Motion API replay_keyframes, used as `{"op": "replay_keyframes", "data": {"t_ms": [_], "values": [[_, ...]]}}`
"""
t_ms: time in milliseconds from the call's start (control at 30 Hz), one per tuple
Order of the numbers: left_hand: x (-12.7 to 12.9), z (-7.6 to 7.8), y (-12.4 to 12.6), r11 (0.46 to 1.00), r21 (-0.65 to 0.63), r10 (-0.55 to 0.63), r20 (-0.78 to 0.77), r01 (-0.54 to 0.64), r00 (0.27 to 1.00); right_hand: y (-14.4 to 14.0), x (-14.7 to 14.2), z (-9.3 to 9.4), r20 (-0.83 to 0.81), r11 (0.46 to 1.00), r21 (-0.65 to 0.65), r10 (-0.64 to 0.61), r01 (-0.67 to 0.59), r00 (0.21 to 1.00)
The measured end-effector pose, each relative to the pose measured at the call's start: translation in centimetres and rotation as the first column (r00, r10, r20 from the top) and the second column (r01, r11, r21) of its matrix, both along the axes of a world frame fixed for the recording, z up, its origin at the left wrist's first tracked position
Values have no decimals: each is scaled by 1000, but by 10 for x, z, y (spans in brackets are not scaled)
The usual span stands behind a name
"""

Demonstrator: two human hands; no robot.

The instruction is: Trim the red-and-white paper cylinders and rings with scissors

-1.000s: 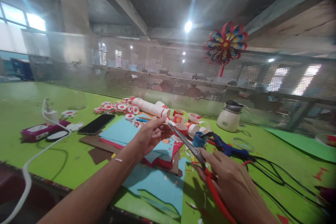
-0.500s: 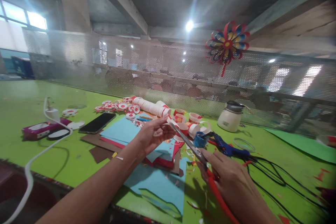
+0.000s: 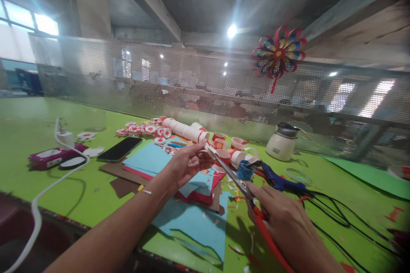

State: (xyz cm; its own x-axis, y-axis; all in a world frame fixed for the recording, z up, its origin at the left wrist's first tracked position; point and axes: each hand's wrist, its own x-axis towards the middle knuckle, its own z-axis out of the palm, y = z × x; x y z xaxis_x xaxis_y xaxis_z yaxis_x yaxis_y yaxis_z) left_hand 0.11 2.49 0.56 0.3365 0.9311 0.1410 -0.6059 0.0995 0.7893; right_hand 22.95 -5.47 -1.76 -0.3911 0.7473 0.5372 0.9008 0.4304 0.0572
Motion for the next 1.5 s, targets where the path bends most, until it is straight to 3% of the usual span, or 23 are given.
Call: {"op": "replay_keyframes", "data": {"t_ms": [467,1033,1300,1500], "values": [[-1,-1,2,1000,15,7,12,-8,1000,-1,-3,5,11,999,-41,-5,5,1000],[-1,-3,3,1000,-23,16,-30,-17,999,0,-2,3,26,999,53,0,-2,1000],[-3,-2,4,1000,-25,-18,-58,16,998,0,-2,0,-5,1000,17,-3,3,1000],[-5,0,3,1000,-11,26,-103,-28,994,-3,-6,6,-60,994,-106,-5,-2,998]]}}
